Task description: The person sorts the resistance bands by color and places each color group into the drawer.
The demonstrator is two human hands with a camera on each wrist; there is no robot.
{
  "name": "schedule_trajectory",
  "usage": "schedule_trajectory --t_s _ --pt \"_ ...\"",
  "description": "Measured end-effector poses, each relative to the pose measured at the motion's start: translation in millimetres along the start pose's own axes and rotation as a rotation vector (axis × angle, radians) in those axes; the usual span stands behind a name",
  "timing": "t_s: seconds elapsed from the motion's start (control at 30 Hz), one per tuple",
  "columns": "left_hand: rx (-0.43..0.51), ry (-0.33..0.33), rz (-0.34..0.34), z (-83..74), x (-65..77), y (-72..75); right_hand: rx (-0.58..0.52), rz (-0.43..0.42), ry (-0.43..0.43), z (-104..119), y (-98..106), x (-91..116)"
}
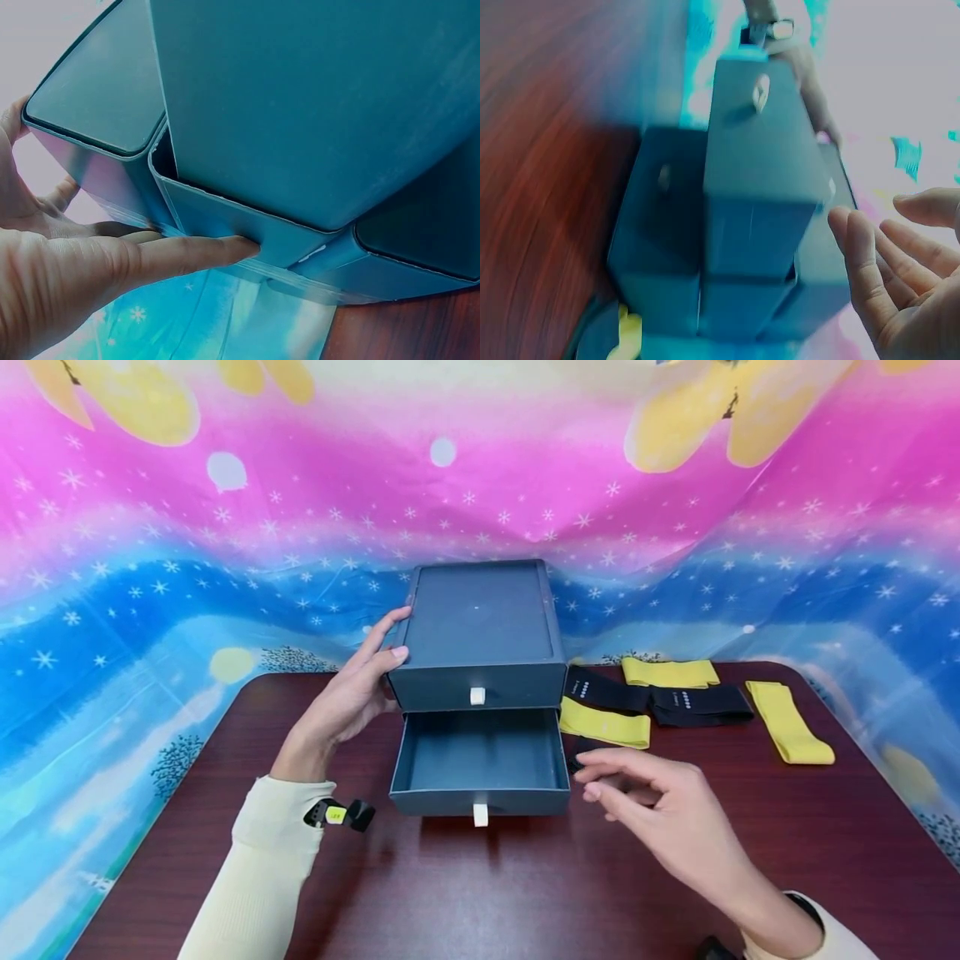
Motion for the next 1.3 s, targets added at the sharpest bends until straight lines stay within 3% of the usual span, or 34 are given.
schedule_trajectory --t_s 0.23,0.5,0.63,0.87,1.3 --pt "-0.008 0.004 0.000 0.5 0.0 -1.0 0.253 -0.131 -0.017 -30 31 2" --pt "-0.012 0.012 -0.007 2.0 0.8 -0.5 0.430 -0.098 -0.062 -74 46 2" --pt "-0.006 0.013 -0.009 1.6 0.3 -0.3 0.489 -0.045 -0.079 -93 47 1" --pt "-0.014 0.016 -0.015 0.5 0.3 -0.4 0.529 0.112 -0.206 -129 45 0" --pt "-0.033 0.012 -0.017 0.0 -0.6 2.6 0.580 0.275 -0.317 -160 37 -5"
Point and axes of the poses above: each hand's wrist, its own x-axis away from the middle knuckle, its own y-axis out of the back of the hand, z = x × y, the point moved 7 cm from there along -x, towards the middle knuckle, and after that the axes turned 1 degree about x, right-handed, at the moved point
